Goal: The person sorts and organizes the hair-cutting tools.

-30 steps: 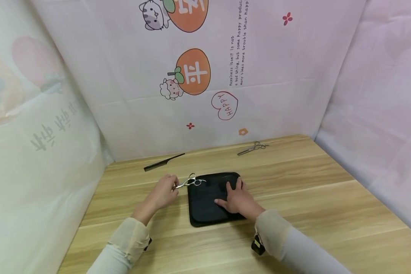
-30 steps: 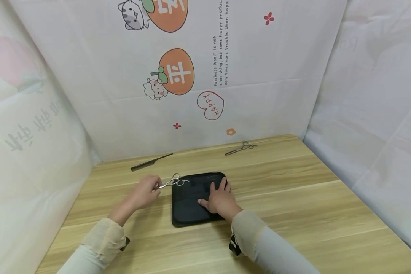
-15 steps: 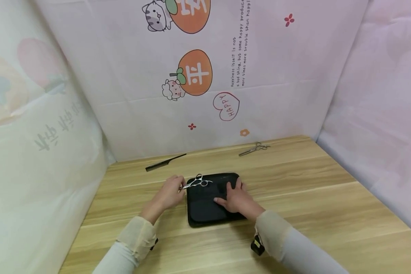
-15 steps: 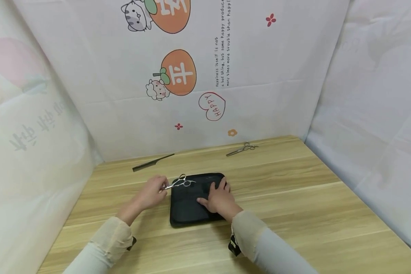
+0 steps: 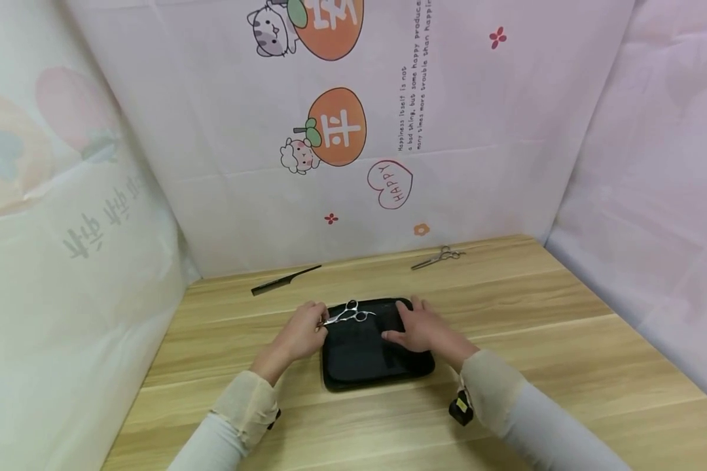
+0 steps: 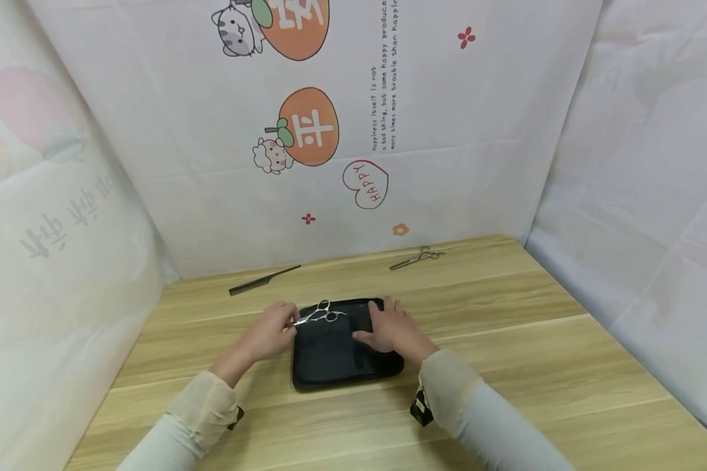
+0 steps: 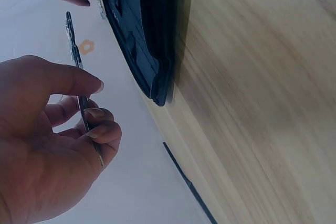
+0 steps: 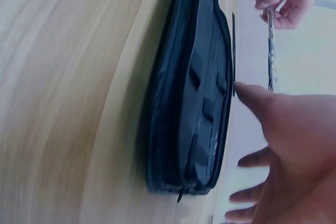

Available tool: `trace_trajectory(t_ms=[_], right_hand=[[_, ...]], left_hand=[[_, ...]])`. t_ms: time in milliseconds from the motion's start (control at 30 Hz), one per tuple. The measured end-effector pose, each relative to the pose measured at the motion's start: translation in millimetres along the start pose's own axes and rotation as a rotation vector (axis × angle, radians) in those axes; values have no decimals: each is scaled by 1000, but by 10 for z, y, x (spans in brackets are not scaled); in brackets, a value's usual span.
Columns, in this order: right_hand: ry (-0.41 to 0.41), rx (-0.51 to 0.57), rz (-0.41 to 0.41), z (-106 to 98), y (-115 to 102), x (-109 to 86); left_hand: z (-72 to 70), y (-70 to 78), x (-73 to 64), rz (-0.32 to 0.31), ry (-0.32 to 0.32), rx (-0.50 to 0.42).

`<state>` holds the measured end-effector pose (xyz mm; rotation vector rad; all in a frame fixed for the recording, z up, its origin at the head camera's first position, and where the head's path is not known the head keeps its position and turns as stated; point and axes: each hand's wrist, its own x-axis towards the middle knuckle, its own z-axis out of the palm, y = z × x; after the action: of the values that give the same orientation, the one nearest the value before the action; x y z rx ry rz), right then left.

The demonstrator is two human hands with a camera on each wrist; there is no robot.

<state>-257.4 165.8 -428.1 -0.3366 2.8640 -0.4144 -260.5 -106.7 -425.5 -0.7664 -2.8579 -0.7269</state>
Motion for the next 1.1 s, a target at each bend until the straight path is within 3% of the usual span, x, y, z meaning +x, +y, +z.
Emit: trace_trajectory(t_ms=[333,500,767,1100], right_hand=[[59,-11,-99,-82,155,34],[95,-40,-188,-113,211,61],[153,-125,-331,-159,197,108],[166,-119,-397,-154,134,104]], left_hand=[[36,34,65,31,8,1],[44,74,87,48,9,15],[60,147,114,92,-2,19],[105,235,127,132,15,3]])
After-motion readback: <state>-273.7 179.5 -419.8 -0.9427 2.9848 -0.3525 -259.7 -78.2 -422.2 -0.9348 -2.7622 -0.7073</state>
